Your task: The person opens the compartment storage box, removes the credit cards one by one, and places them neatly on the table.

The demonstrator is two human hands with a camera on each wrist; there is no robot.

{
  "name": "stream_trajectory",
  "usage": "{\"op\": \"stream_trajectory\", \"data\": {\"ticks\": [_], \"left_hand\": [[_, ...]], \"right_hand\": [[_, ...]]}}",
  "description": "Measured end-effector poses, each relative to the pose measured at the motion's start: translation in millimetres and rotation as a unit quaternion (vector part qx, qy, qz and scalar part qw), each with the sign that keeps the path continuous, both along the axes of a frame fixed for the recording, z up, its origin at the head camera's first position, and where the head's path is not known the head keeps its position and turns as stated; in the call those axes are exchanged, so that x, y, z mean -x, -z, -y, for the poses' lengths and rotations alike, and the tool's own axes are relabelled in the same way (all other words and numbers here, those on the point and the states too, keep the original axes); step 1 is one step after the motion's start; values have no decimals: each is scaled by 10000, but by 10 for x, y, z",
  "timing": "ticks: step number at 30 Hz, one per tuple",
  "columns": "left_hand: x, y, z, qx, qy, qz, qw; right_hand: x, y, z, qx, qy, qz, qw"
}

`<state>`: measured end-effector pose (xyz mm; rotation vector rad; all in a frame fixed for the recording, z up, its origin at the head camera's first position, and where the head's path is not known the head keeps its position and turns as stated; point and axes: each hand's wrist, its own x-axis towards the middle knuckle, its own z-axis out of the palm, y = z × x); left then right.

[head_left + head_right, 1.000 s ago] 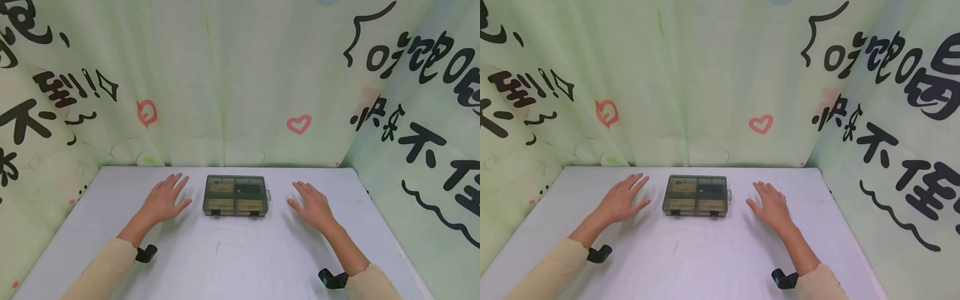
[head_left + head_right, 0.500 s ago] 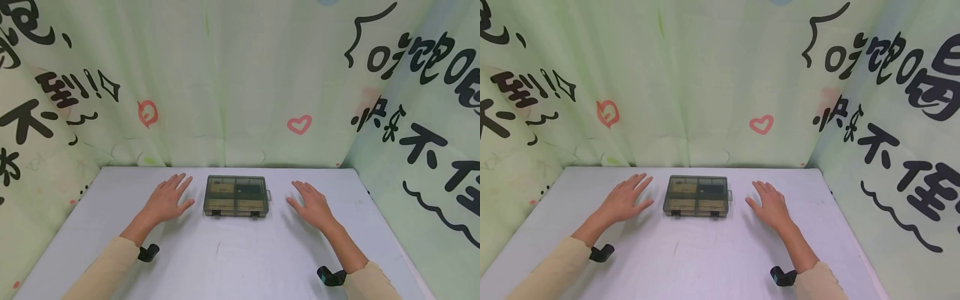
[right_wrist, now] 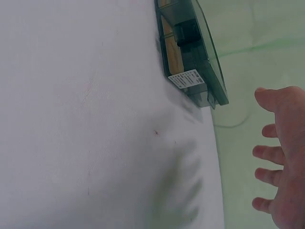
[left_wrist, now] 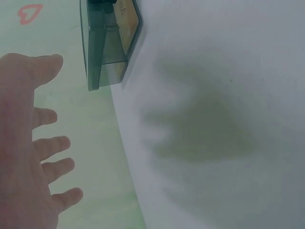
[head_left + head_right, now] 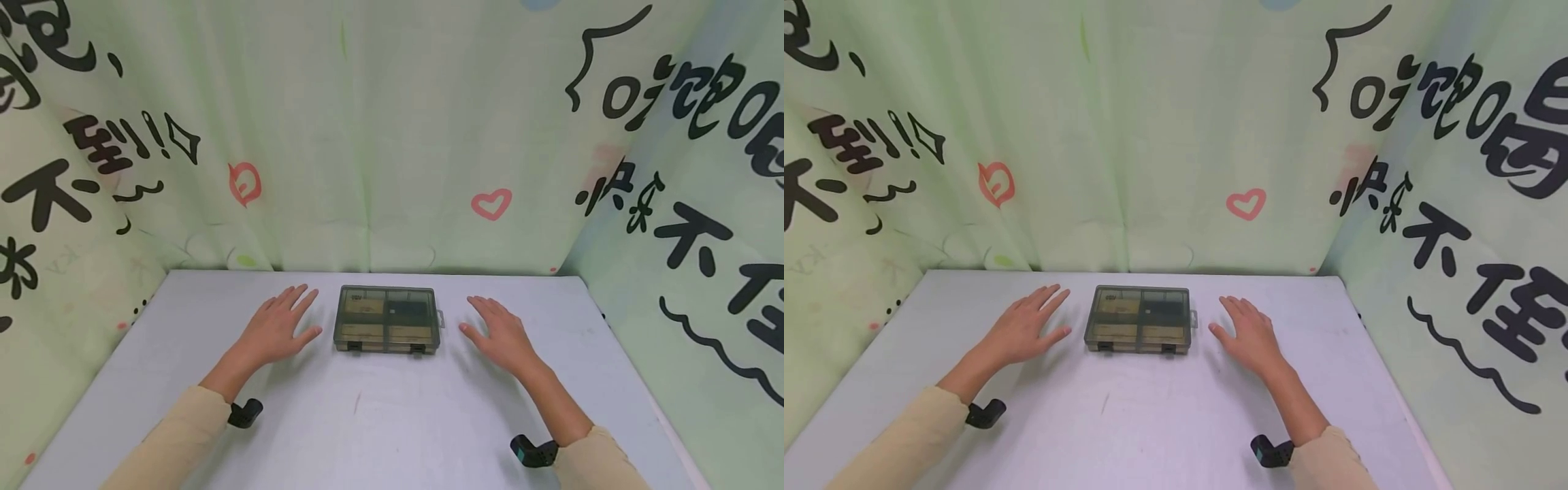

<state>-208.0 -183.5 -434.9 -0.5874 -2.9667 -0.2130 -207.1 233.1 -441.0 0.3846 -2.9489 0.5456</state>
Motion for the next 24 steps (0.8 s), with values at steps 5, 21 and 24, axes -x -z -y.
{"op": "stream_trajectory", "data": {"ticks": [5, 21, 24], "left_hand": [[1, 17, -21, -26, 2, 12, 10000], [40, 89, -120, -148, 191, 104, 9997], [47, 101, -137, -138, 235, 128, 9995]], "right_hand": [[-4, 33, 42, 47, -19, -1, 10000], [-32, 90, 244, 149, -166, 171, 9996], [-43, 104, 280, 161, -198, 215, 9994]]}}
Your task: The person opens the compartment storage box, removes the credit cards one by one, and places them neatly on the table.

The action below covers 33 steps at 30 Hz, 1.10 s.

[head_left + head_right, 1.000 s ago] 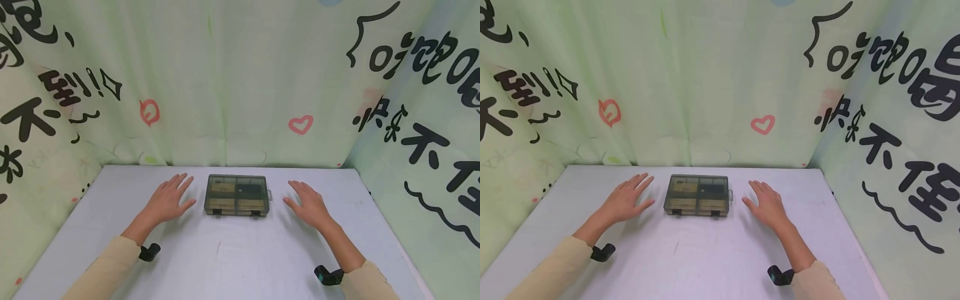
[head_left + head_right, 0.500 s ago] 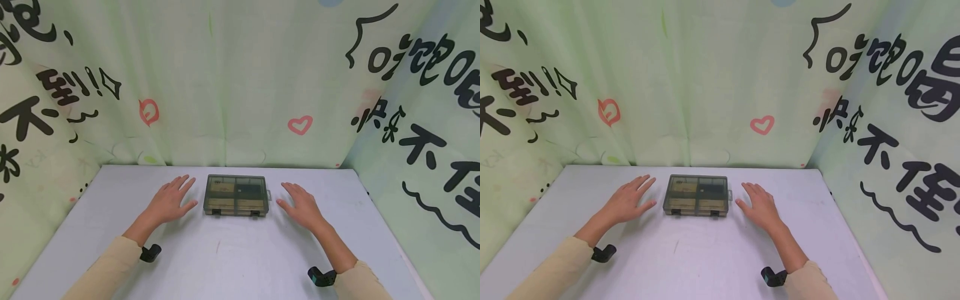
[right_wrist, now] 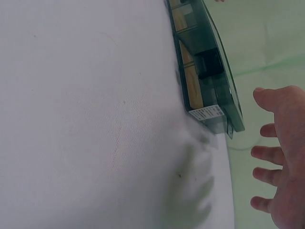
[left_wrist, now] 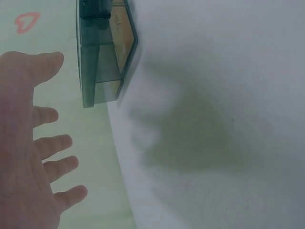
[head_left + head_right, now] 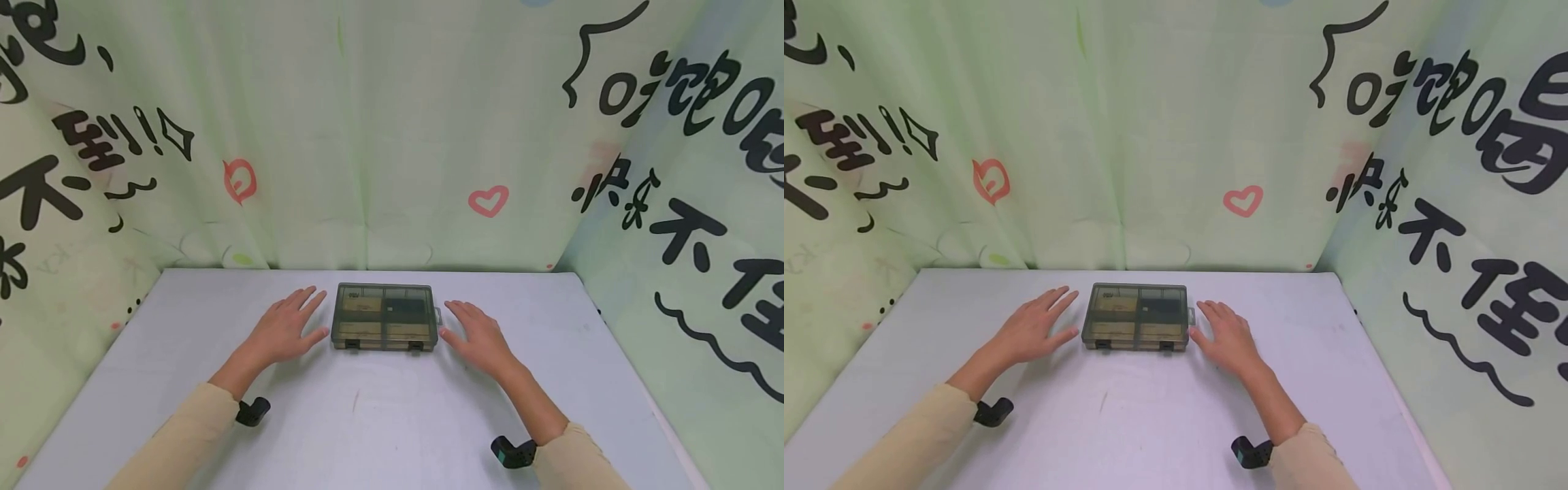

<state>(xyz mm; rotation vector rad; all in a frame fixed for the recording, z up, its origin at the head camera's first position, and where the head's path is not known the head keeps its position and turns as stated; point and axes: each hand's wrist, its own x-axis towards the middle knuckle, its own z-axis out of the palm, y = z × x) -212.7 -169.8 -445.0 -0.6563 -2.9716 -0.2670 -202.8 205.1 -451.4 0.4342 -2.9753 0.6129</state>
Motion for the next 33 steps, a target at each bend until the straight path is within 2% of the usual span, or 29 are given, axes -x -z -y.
{"op": "stream_trajectory", "data": {"ticks": [17, 33], "left_hand": [[11, 62, -70, -194, 162, 59, 9997], [19, 121, -184, -299, 149, 322, 9989]], "right_hand": [[5, 56, 189, 149, -149, 157, 9997], [5, 116, 313, 119, -216, 291, 9993]]}}
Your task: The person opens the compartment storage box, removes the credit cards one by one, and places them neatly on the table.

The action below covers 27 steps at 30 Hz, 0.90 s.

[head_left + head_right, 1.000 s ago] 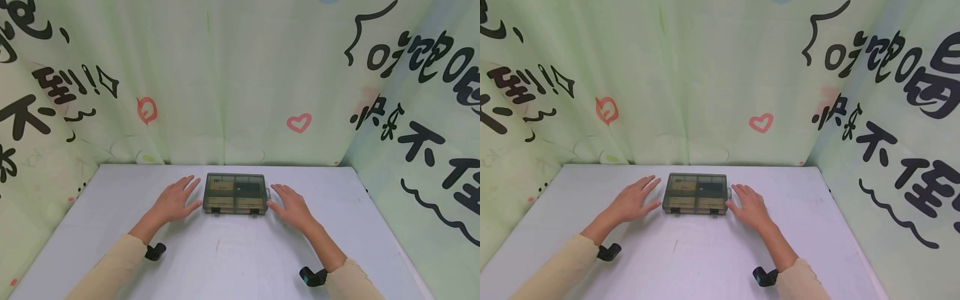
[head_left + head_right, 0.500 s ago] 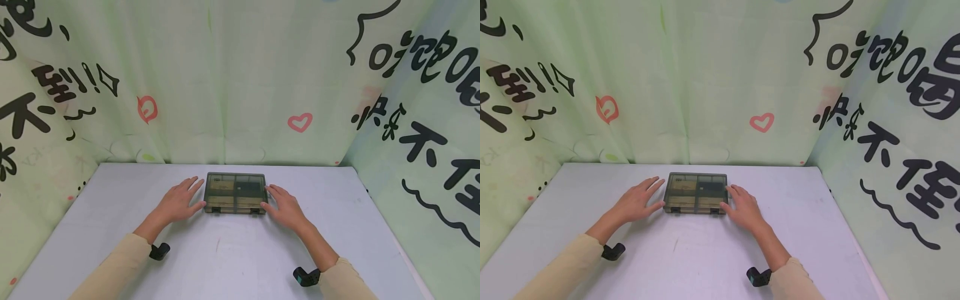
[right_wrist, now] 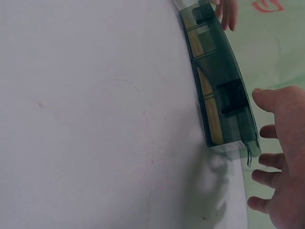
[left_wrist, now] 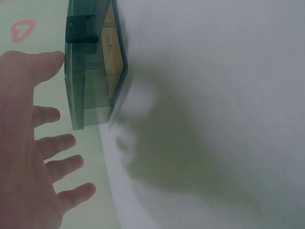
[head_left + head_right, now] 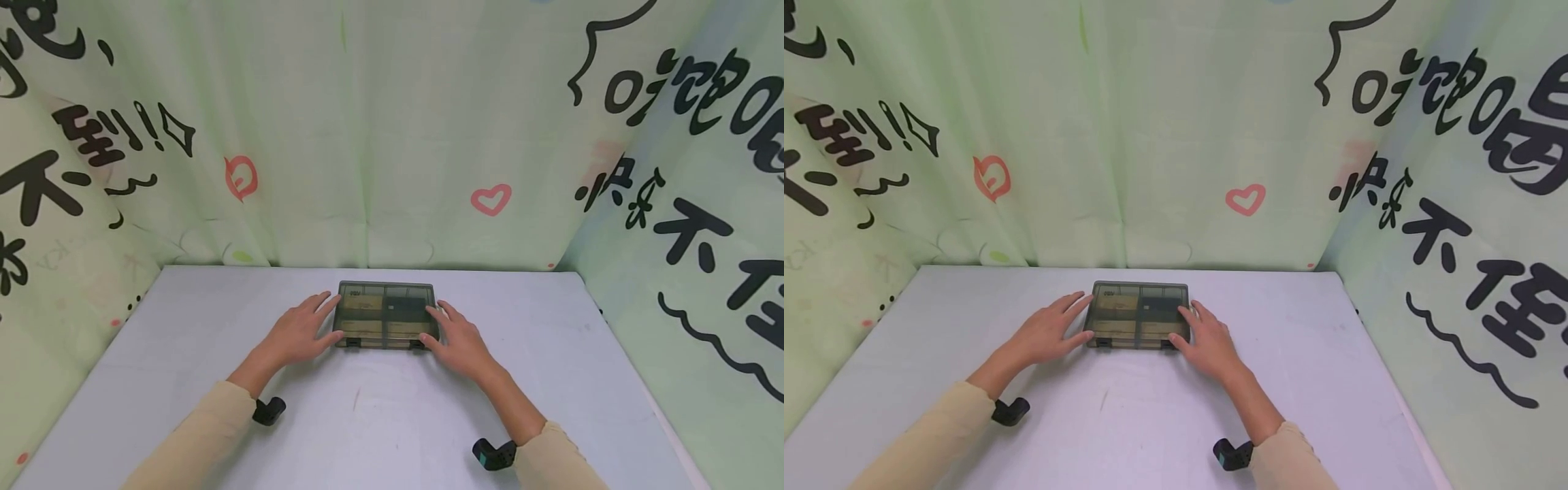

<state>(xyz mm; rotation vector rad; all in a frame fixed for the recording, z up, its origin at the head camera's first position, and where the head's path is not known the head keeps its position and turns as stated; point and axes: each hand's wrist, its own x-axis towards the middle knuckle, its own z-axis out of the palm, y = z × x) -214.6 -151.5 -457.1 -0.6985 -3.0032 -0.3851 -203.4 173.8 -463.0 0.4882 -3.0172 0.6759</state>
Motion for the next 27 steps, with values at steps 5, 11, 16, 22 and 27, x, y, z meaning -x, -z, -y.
{"op": "stream_trajectory", "data": {"ticks": [5, 11, 16, 22, 27], "left_hand": [[15, 21, -27, -40, -28, 173, 9998], [19, 31, -49, -142, -100, 459, 9988], [16, 25, -72, -326, -193, 889, 9953], [27, 19, -76, -581, -277, 1244, 9901], [59, 50, -68, -1067, -111, 1587, 9815]], "right_hand": [[-2, 26, 19, 36, 53, 166, 9998], [-8, 48, 38, 121, 63, 269, 9995], [-13, 63, 60, 416, 64, 527, 9977], [-20, 70, 98, 919, 107, 910, 9915], [-14, 89, 172, 1374, 183, 1269, 9822]]}}
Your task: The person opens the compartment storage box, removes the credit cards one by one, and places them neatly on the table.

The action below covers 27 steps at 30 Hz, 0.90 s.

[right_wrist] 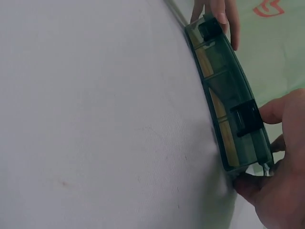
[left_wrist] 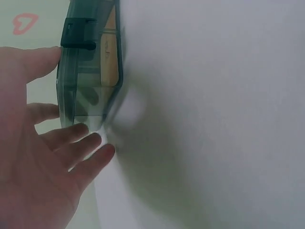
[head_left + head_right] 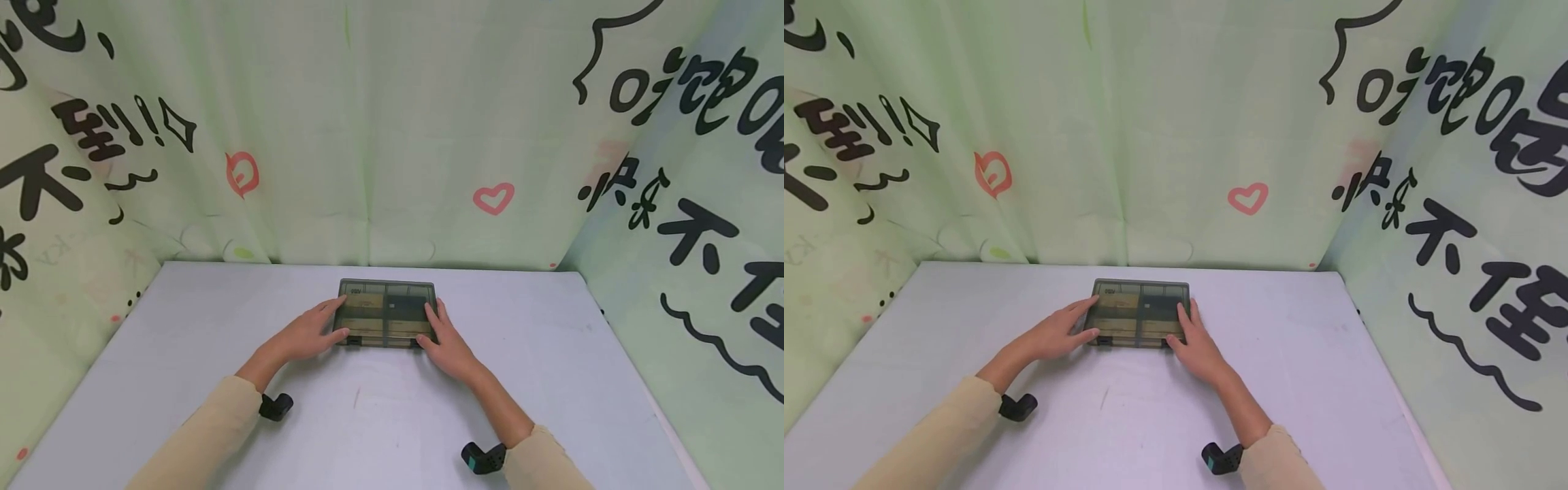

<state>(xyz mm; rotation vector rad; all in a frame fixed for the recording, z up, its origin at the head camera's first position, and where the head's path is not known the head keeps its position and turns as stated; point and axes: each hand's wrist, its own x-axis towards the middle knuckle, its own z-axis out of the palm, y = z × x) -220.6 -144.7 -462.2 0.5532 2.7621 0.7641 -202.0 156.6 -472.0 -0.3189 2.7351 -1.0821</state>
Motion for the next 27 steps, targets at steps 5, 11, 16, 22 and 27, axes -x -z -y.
{"op": "stream_trajectory", "data": {"ticks": [5, 11, 16, 22, 27], "left_hand": [[32, 12, -11, -374, 59, 208, 9991], [35, 8, -28, -660, 87, 409, 9969], [38, 33, -39, -776, 65, 503, 9957], [41, 52, -50, -765, 49, 567, 9954], [18, 35, -58, -850, -51, 651, 9942]], "right_hand": [[2, 8, 85, 476, 172, 339, 9981], [9, 6, 148, 953, 439, 548, 9930], [7, 35, 185, 1365, 768, 588, 9859], [10, 89, 229, 1579, 1116, 504, 9798], [-3, 82, 262, 1567, 1155, 407, 9800]]}}
